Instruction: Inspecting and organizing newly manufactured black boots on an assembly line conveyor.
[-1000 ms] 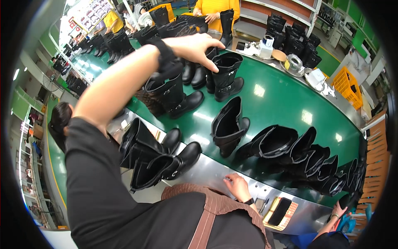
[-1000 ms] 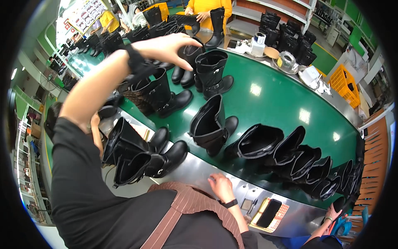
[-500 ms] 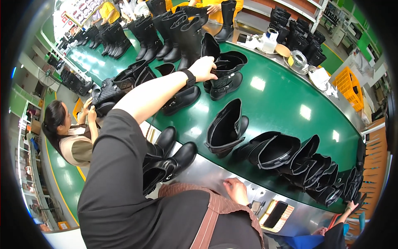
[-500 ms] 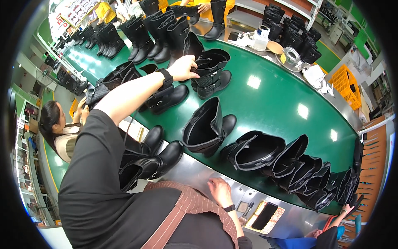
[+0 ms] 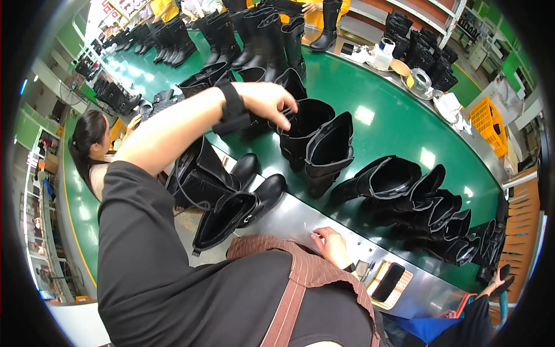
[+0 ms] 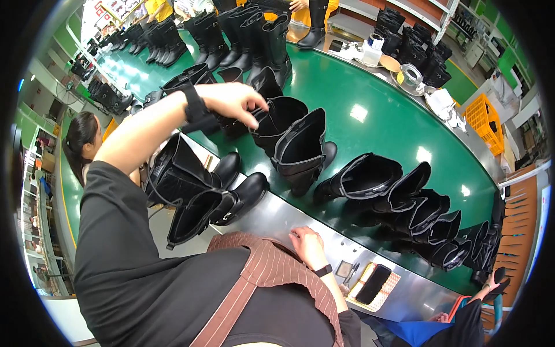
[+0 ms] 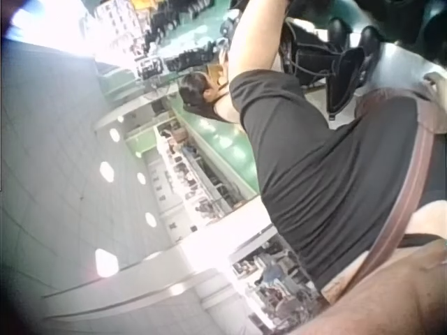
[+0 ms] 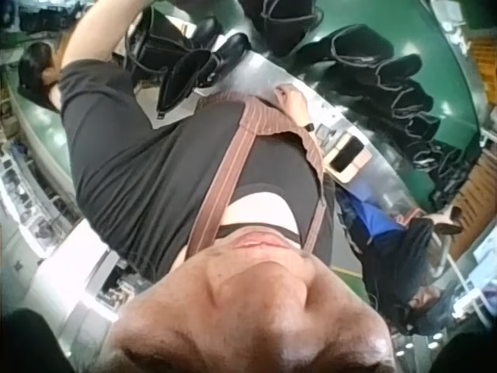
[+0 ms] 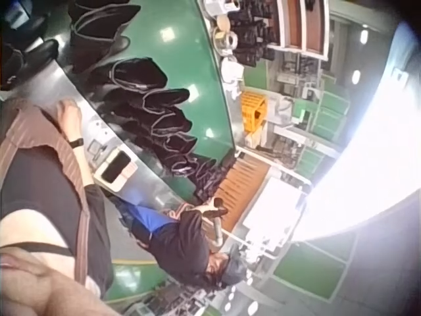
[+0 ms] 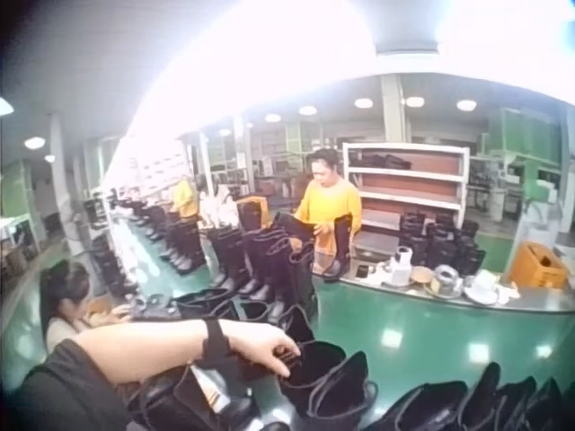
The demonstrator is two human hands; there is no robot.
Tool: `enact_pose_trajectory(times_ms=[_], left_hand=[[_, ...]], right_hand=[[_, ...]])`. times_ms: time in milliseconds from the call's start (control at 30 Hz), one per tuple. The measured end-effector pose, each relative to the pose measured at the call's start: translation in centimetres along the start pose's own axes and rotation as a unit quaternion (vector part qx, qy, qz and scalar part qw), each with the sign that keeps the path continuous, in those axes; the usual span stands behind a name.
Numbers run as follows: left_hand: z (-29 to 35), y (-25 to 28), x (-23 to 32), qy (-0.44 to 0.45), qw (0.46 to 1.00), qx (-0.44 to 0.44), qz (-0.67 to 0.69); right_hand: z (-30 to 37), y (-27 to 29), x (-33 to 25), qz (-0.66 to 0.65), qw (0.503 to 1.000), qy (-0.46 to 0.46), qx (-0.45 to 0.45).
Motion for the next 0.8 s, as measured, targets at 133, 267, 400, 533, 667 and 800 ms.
enact_pose_trajectory(times_ms=[133, 267, 400, 533, 667, 800], left_hand=[[7.3, 7.6, 4.1, 0.035, 0.979, 0.134, 0.148], [19.7, 11.7, 9.0, 0.065, 0.928, 0.240, 0.278], [30.6, 7.7, 12.1, 0.092, 0.936, 0.274, 0.200], [37.4, -0.9, 13.5, 0.312, 0.892, 0.197, 0.263], [41.6, -8.1, 11.3, 0.379, 0.827, 0.238, 0.340], [41.3, -17.8, 5.0, 0.407, 0.840, 0.198, 0.300]], right_hand=[[0.4, 0.5, -1.1, 0.014, 1.000, 0.013, 0.002], [1.1, 1.4, -2.3, -0.015, 0.998, 0.064, -0.004], [1.1, 1.8, -2.8, -0.023, 0.994, 0.098, -0.035], [0.7, 0.7, -3.2, -0.038, 0.989, 0.109, -0.092], [1.5, 0.1, -3.5, -0.039, 0.986, 0.131, -0.092], [3.6, -0.3, -3.8, -0.067, 0.990, 0.110, -0.057]])
Point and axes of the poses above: each hand's wrist, its own z-axis away from the middle knuckle, its own y-axis out of the back of the hand, x = y × z, the point moved 1 cm from there along -z, towards the middle knuckle, and after that the axes turned 10 degrees about x, right-handed, at the moved point
